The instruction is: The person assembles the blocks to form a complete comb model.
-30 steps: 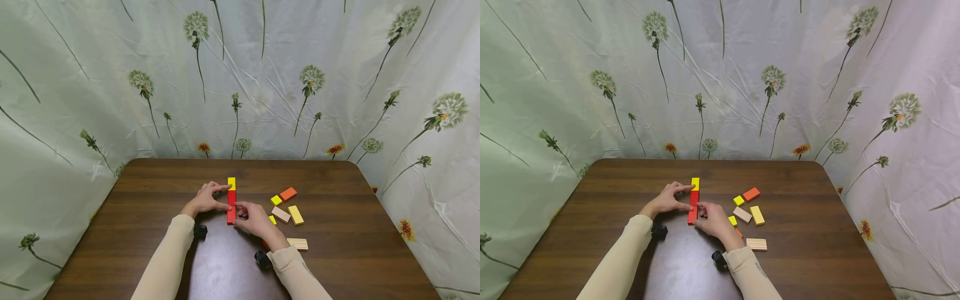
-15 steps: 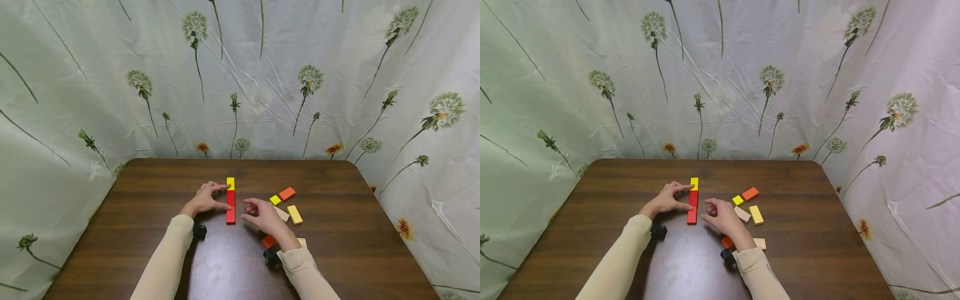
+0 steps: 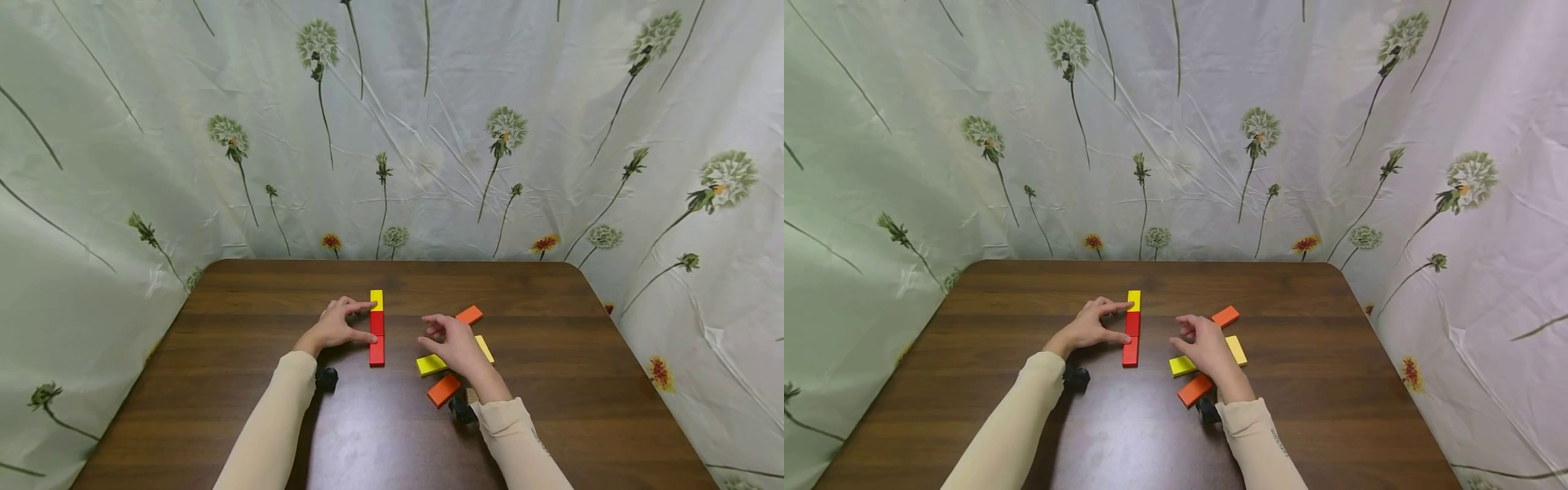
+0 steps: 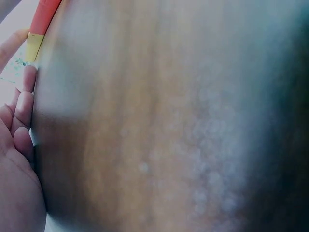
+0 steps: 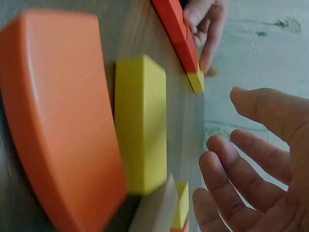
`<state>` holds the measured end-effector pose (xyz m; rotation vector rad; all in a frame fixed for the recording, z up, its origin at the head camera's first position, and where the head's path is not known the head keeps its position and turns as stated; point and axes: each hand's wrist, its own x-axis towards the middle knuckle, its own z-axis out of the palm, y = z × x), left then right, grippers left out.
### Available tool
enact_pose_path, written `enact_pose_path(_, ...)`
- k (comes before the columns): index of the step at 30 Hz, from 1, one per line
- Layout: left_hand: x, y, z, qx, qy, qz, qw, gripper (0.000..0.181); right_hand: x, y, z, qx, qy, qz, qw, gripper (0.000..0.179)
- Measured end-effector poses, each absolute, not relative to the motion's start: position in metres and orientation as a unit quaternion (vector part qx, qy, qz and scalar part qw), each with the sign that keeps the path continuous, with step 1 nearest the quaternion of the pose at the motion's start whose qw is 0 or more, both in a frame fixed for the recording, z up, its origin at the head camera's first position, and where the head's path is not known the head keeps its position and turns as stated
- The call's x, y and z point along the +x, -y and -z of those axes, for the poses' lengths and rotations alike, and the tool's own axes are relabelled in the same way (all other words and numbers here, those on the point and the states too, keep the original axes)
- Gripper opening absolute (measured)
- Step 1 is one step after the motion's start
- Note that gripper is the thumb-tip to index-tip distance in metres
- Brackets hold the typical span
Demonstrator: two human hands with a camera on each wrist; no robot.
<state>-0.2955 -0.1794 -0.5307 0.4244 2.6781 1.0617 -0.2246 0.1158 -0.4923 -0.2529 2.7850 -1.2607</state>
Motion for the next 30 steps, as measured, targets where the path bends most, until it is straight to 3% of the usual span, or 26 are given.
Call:
enact_pose_path(11,-0.296,0.179,0.532,0.141,-0.913,-0.364,0.118,0.081,-0.234,-0.148,0.49,-0.048,-0.93,0.365,0.007,0.041)
enact_pose_path(30,-0.297,0.18,0.534,0.141,-0.913,-0.363,0.119,0.082,-0.244,-0.166,0.498,-0.009,-0.946,0.322,0.026,0.033)
